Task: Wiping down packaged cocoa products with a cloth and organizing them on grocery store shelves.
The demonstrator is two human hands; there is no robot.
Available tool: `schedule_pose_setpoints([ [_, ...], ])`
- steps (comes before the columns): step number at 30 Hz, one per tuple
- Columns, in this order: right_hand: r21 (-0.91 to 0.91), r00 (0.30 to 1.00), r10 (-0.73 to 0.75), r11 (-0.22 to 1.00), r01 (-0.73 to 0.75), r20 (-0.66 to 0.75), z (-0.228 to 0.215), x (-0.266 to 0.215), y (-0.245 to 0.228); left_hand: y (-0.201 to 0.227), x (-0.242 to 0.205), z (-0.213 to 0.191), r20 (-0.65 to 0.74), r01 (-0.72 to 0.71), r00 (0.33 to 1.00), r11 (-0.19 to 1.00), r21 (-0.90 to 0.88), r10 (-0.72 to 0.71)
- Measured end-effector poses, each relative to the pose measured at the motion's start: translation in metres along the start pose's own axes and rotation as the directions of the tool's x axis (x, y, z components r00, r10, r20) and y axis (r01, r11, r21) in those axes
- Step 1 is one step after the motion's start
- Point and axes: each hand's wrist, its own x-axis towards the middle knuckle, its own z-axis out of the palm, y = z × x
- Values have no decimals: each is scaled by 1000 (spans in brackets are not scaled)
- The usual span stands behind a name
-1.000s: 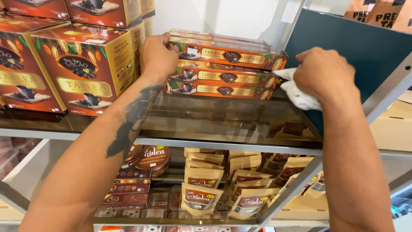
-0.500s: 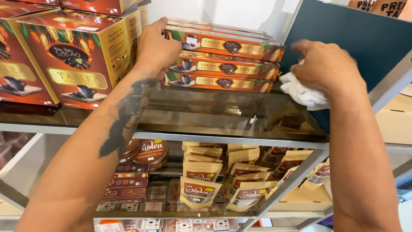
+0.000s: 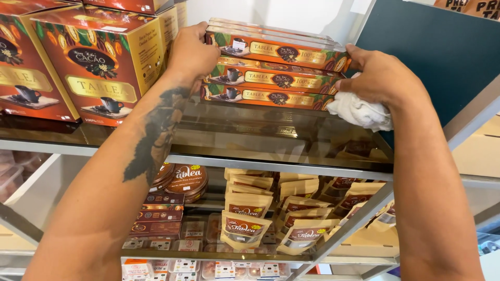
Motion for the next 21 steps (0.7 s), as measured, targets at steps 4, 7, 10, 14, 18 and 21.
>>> schedule_pose_setpoints([
  [4,-55,995,102,993,-101,5,0,-12,-4,49,-12,-17,271,516,855,772,-370,-442],
  [7,-4,994,103,995,-103,28,4,-11,1,29,-8,-16,284,402,903,865,-300,-322],
  [10,-20,993,119,993,-118,18,6,-16,-5,52,-17,-19,204,467,865,884,9,-459],
  [14,8,991,124,992,-125,43,1,-22,-11,38,-12,-15,153,394,906,918,32,-394],
  [18,-25,995,93,995,-94,-33,6,-15,9,29,-12,-10,196,436,889,896,-89,-413],
  [21,-66,991,117,990,-122,-72,0,-27,5,11,-10,-7,160,315,944,935,-163,-290],
])
